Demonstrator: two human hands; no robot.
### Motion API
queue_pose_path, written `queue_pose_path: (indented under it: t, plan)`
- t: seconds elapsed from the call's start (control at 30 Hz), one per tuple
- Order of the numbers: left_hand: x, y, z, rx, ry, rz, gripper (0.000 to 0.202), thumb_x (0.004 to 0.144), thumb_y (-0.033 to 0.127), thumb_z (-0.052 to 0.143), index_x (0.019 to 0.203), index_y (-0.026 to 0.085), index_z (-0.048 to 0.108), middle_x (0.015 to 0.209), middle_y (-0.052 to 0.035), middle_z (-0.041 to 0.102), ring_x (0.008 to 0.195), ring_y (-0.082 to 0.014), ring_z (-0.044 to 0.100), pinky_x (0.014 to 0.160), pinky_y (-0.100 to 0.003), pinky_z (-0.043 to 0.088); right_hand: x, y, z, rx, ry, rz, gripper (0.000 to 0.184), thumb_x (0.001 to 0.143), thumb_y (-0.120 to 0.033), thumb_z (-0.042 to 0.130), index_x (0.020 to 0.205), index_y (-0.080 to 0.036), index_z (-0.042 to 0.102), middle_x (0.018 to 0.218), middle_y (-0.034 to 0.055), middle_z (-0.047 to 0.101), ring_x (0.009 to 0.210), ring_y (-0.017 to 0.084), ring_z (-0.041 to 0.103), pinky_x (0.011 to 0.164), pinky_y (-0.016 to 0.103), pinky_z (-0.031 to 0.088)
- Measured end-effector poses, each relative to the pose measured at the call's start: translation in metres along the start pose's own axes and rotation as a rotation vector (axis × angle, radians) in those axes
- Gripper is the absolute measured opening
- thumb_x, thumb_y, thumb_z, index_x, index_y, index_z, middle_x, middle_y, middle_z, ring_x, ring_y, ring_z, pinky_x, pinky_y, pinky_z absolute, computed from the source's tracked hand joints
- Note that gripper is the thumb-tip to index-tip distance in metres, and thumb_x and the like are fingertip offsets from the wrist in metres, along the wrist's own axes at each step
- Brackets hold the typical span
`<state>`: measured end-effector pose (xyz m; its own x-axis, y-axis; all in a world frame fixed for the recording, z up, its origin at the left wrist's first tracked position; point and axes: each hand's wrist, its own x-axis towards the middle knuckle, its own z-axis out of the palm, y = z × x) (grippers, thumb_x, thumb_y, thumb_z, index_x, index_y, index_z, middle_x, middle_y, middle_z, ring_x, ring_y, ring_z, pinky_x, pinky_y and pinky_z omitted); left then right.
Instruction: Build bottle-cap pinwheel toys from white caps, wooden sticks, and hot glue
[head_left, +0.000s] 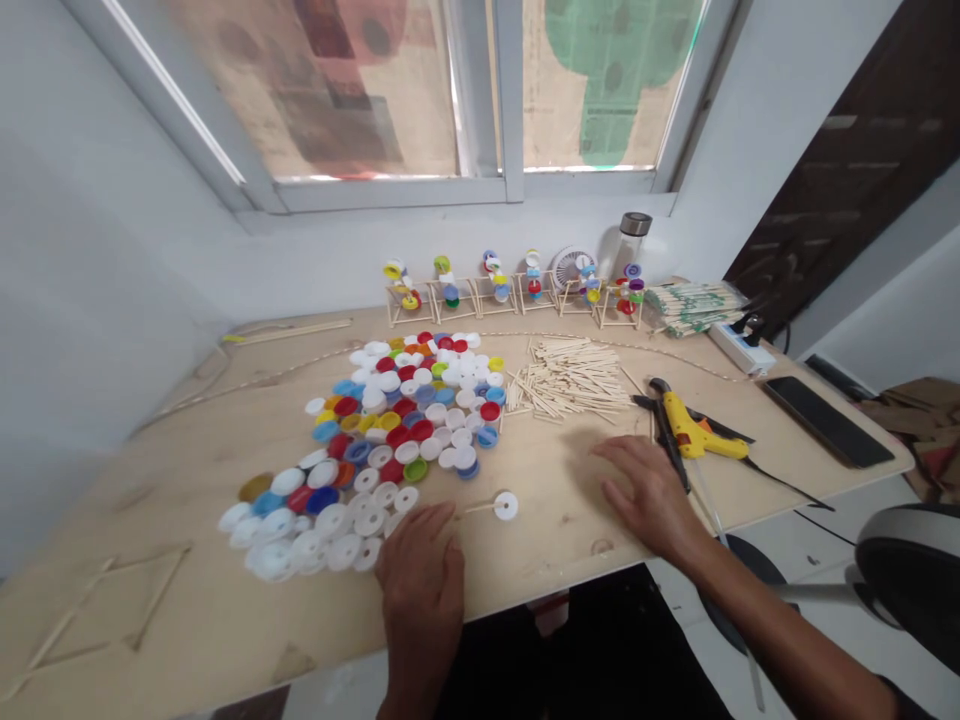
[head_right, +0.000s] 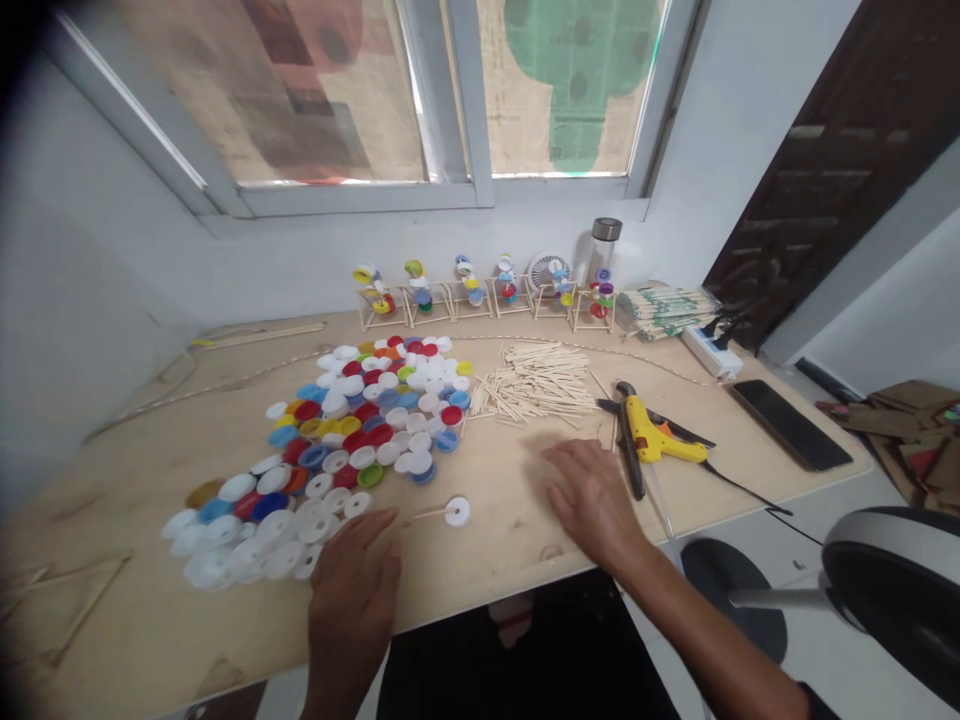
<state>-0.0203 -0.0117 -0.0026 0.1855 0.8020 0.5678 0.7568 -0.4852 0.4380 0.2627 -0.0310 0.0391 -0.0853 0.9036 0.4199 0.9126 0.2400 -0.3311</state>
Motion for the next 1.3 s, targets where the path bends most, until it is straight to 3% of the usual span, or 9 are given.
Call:
queue_pose_path:
  t: [0.2,0.37,0.57,0.7,0.9,1.2,1.3]
  plan:
    - [0.004,-0.004,-0.001,0.006,-0.084,0.081,0.032,0.086,0.016,0.05,0.117,0.02,0.053,0.108,-0.0085,0.065,0.114,-0.0272,0.052,0.099,-0.048,0.037,-0.02,0.07,-0.036,-0.21,0.143,0.061,0.024,0.087,-0.03,0.051,0.104,-0.019,0.064,0.101,0.0106,0.067,0.094,0.027,0.061,0.084,0.043,0.047]
    - [0.017,-0.003,0.01,0.04,-0.142,0.254,0.035,0.083,0.021,0.054,0.118,0.023,0.055,0.106,-0.0069,0.069,0.108,-0.0292,0.056,0.094,-0.048,0.036,-0.043,0.104,-0.053,-0.333,0.122,0.126,0.026,0.086,-0.029,0.05,0.104,-0.017,0.064,0.099,0.0117,0.068,0.088,0.026,0.062,0.079,0.042,0.049]
    - [0.021,-0.003,0.022,0.061,-0.204,0.307,0.037,0.082,0.024,0.055,0.118,0.021,0.054,0.11,-0.0084,0.069,0.106,-0.0298,0.058,0.091,-0.047,0.036,-0.058,0.117,-0.058,-0.474,0.023,0.142,0.038,0.079,-0.019,0.048,0.115,-0.015,0.06,0.111,0.013,0.065,0.1,0.028,0.059,0.082,0.042,0.047]
    - [0.022,0.001,0.024,0.042,-0.209,0.248,0.036,0.081,0.024,0.054,0.117,0.02,0.056,0.109,-0.0081,0.07,0.103,-0.0286,0.059,0.09,-0.046,0.037,-0.057,0.125,-0.056,-0.527,-0.036,0.13,0.047,0.077,-0.017,0.049,0.124,-0.017,0.055,0.116,0.0116,0.063,0.102,0.028,0.058,0.08,0.041,0.046]
    - [0.026,0.013,0.022,0.0,-0.25,0.126,0.035,0.08,0.023,0.054,0.115,0.021,0.058,0.107,-0.0085,0.07,0.103,-0.0278,0.06,0.088,-0.045,0.04,-0.045,0.133,-0.045,-0.591,-0.048,0.087,0.039,0.081,-0.023,0.05,0.119,-0.016,0.058,0.116,0.0127,0.063,0.094,0.029,0.059,0.074,0.04,0.045]
    - [0.026,0.018,0.026,-0.023,-0.242,0.05,0.027,0.079,0.019,0.056,0.105,0.021,0.063,0.101,-0.0075,0.07,0.097,-0.0256,0.06,0.088,-0.043,0.041,-0.035,0.149,-0.042,-0.476,-0.075,0.084,0.036,0.075,-0.024,0.053,0.111,-0.016,0.058,0.114,0.0149,0.062,0.096,0.031,0.057,0.078,0.044,0.045]
    - [0.027,0.018,0.026,-0.04,-0.251,0.03,0.024,0.079,0.018,0.057,0.102,0.021,0.063,0.099,-0.007,0.069,0.097,-0.0254,0.059,0.088,-0.043,0.04,-0.032,0.147,-0.048,-0.304,-0.032,0.24,0.037,0.074,-0.033,0.055,0.107,-0.016,0.058,0.104,0.0138,0.065,0.09,0.03,0.059,0.075,0.043,0.047]
